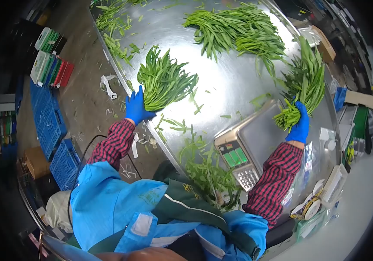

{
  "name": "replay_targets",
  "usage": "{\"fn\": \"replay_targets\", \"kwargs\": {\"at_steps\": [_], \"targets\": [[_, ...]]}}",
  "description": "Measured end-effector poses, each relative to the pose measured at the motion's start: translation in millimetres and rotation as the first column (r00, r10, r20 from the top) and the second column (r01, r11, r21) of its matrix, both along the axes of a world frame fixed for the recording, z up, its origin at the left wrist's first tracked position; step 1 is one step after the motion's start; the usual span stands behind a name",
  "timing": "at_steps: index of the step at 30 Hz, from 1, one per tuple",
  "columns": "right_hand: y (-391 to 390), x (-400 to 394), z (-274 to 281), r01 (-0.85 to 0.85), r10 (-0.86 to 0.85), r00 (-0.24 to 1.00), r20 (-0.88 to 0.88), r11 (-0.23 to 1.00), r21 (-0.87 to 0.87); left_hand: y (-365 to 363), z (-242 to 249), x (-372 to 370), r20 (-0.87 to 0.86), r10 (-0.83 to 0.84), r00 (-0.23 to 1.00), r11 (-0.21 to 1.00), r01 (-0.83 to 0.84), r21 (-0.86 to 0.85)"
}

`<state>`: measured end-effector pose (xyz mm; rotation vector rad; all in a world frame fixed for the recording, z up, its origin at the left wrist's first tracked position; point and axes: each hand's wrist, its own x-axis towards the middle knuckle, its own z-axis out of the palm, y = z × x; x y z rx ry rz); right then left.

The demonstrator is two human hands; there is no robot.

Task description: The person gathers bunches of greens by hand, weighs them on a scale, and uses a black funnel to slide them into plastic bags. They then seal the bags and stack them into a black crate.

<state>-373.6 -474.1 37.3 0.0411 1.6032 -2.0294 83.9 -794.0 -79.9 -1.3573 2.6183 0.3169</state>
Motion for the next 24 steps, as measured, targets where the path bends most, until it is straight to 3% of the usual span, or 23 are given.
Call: {"fn": "replay_targets", "kwargs": {"at_steps": [2, 3, 5, 6, 7, 9, 10, 13, 17, 19, 21, 23, 24], "targets": [[20.5, 45.3, 23.2, 0.062, -0.063, 0.998, -0.022, 0.997, -0.042, -6.7, -15.6, -1.3, 0.029, 0.005, 1.000, 0.994, -0.008, 0.112], [41.0, 57.4, 24.8, 0.063, -0.064, 0.998, -0.001, 0.992, -0.109, -4.6, -28.7, 6.4, -0.126, -0.101, 0.987, 0.994, 0.097, -0.043], [91.8, 83.5, 31.6, 0.076, -0.079, 0.996, -0.027, 0.990, -0.121, -0.5, 1.5, -3.1, -0.099, -0.033, 0.995, 0.989, 0.047, 0.140], [114.4, 98.5, 38.5, 0.129, -0.137, 0.989, -0.048, 0.983, -0.131, -6.8, -10.5, 3.9, -0.289, 0.026, 0.957, 0.982, 0.030, 0.188], [140.7, 113.1, 41.8, 0.204, -0.212, 0.977, -0.036, 0.966, -0.161, -16.1, -24.3, 9.4, -0.462, 0.097, 0.882, 0.969, 0.021, 0.245], [177.9, 150.4, 59.8, 0.336, -0.359, 0.932, -0.055, 0.910, -0.243, -18.8, -27.2, 3.2, -0.664, 0.412, 0.624, 0.843, 0.015, 0.537], [223.5, 149.2, 47.4, 0.326, -0.337, 0.941, -0.015, 0.922, -0.209, 9.7, 18.1, -15.1, -0.661, 0.618, 0.424, 0.718, 0.037, 0.695], [291.0, 180.2, 48.8, 0.442, -0.460, 0.886, -0.058, 0.875, -0.197, 75.3, 86.8, -69.8, -0.709, 0.685, 0.168, 0.653, 0.292, 0.699], [342.8, 202.9, 40.9, 0.609, -0.629, 0.776, -0.042, 0.765, -0.206, 177.8, 139.4, -161.0, -0.741, 0.642, 0.197, 0.572, 0.521, 0.634], [345.1, 208.5, 40.8, 0.682, -0.703, 0.705, -0.092, 0.709, -0.180, 227.7, 149.4, -209.5, -0.789, 0.505, 0.351, 0.568, 0.553, 0.610], [334.6, 212.1, 49.0, 0.738, -0.753, 0.637, -0.164, 0.658, -0.150, 275.9, 118.6, -262.4, -0.907, 0.358, 0.222, 0.657, 0.630, 0.414], [341.7, 201.9, 30.3, 0.740, -0.763, 0.616, -0.194, 0.646, -0.189, 302.0, 45.7, -312.1, -0.888, 0.337, 0.312, 0.528, 0.718, 0.453], [334.7, 201.4, 29.0, 0.747, -0.768, 0.611, -0.192, 0.640, -0.182, 314.6, 29.6, -314.8, -0.867, 0.210, 0.452, 0.592, 0.647, 0.481]]}}
